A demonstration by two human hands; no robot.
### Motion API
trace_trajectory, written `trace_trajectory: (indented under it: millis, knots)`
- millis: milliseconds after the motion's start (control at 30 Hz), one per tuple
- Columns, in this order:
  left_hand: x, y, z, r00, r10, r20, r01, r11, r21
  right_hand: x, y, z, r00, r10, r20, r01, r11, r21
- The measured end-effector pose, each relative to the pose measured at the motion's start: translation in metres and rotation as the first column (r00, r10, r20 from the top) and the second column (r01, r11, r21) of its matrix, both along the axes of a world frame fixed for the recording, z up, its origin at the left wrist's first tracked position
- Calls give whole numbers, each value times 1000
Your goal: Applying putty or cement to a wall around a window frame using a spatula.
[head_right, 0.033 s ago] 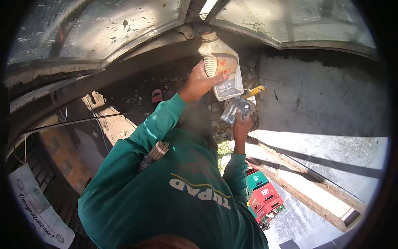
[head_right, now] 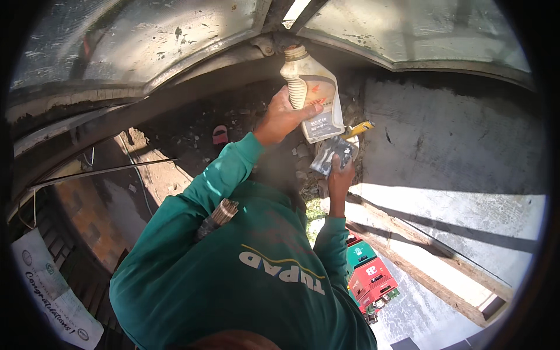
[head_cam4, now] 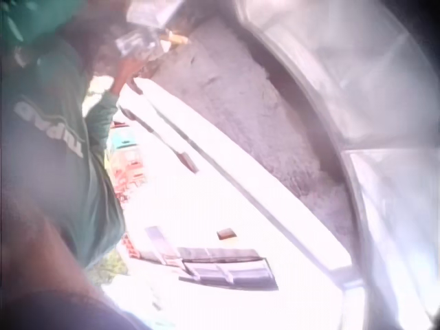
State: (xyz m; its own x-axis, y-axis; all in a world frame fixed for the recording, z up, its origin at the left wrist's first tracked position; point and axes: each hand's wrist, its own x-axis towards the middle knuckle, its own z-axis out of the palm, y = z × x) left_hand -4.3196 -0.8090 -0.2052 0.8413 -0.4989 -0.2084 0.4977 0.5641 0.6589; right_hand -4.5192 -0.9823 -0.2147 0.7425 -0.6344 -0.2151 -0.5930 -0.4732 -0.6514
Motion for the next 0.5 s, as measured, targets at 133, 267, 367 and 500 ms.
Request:
trace_trajectory:
  millis: [133,267,367,500]
  knots:
    - [2,-4,4,999,-33,-28,32,999,-15,4,-2,3,1000,4,14,-4,1000,-21]
    - [1,-10,7,998,-13,-53,9,997,-74,1,-5,1,1000,17,-13,-18,998,-53]
    - [2,-13,7,997,-11,-72,2,993,-118,-1,-4,0,1000,19,-17,-20,996,-86]
    - [4,-16,5,996,-13,-91,0,990,-139,-2,-3,1,1000,11,-27,-13,996,-93]
